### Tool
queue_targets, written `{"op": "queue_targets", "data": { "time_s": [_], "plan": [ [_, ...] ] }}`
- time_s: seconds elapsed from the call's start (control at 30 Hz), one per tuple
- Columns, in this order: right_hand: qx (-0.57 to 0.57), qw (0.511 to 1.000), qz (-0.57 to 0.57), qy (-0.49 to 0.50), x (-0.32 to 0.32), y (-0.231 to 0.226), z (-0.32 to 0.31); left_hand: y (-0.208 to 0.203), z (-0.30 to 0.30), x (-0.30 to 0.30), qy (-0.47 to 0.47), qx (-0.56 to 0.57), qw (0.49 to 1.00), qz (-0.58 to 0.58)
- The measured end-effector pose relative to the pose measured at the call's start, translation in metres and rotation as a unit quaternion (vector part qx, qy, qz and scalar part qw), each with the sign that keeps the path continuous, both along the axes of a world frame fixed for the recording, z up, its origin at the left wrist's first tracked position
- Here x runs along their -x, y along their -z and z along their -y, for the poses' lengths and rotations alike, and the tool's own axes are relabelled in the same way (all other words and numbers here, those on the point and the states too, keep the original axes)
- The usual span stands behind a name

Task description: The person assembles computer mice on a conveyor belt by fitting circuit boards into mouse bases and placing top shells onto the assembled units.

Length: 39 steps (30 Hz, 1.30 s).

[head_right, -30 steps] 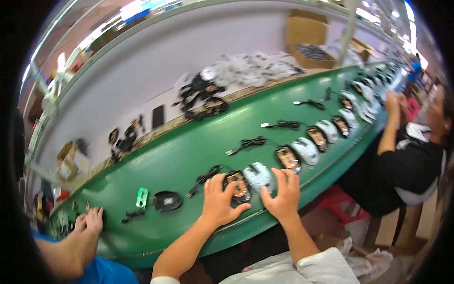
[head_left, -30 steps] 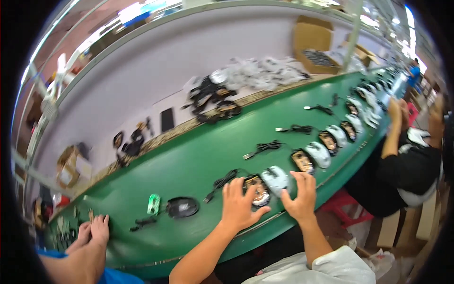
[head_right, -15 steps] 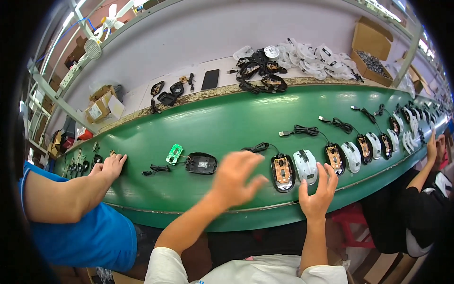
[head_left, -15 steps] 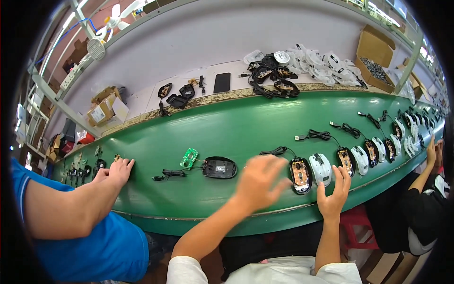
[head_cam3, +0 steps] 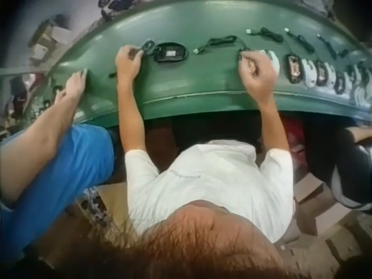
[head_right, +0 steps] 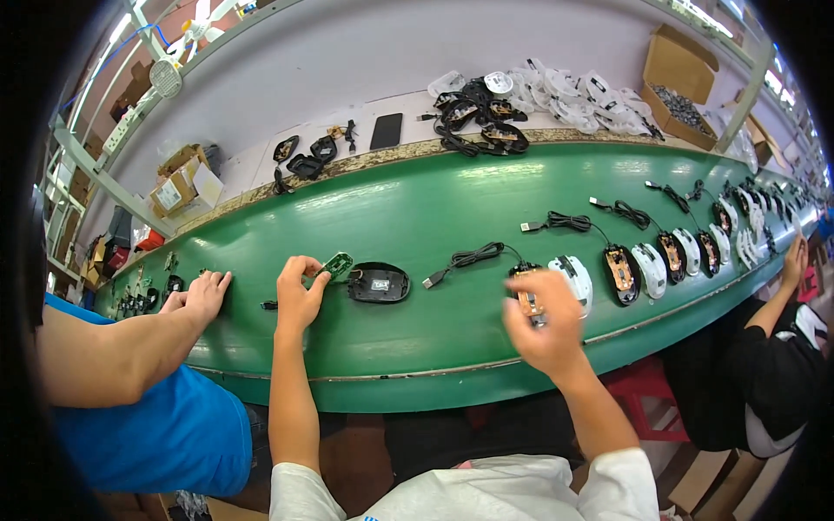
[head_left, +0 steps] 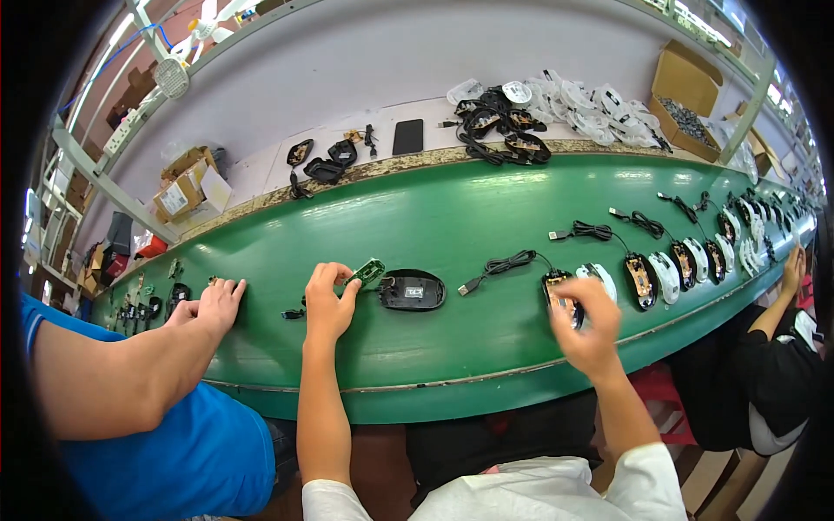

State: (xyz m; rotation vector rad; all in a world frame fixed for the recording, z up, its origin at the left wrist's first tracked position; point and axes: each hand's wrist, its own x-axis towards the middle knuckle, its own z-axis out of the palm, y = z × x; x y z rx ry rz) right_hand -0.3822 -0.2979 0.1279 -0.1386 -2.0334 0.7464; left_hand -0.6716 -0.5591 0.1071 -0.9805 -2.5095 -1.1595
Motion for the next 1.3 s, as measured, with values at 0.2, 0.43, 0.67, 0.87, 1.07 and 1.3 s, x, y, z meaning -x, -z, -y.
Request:
{"op": "queue_targets", "data": {
  "time_s": [0.2, 0.43, 0.67, 0.87, 1.07, 1.3],
  "plan": [
    [-0.025, 0.956, 0.188, -0.224, 0.167, -0.024, 0.023, 0.003, -0.024, -0.008, 0.083, -0.105, 0.987, -0.089],
    [-0.005, 0.864, 0.417, -0.283, 0.238, -0.044, 0.049, 0.003, -0.019, -0.009, 0.111, -0.133, 0.976, -0.131],
    [0.008, 0.811, 0.508, -0.290, 0.231, -0.069, 0.045, 0.002, -0.034, -0.014, 0.139, -0.175, 0.960, -0.166],
    [0.006, 0.811, 0.509, -0.289, 0.217, -0.074, 0.031, 0.011, -0.037, -0.010, 0.141, -0.167, 0.960, -0.174],
    [0.094, 0.849, 0.411, -0.318, 0.202, -0.043, 0.003, 0.005, -0.035, -0.012, 0.136, -0.174, 0.975, -0.001],
    [0.226, 0.823, 0.385, -0.352, 0.182, -0.021, -0.007, -0.002, -0.045, -0.013, 0.208, 0.086, 0.974, 0.003]
  ]
}}
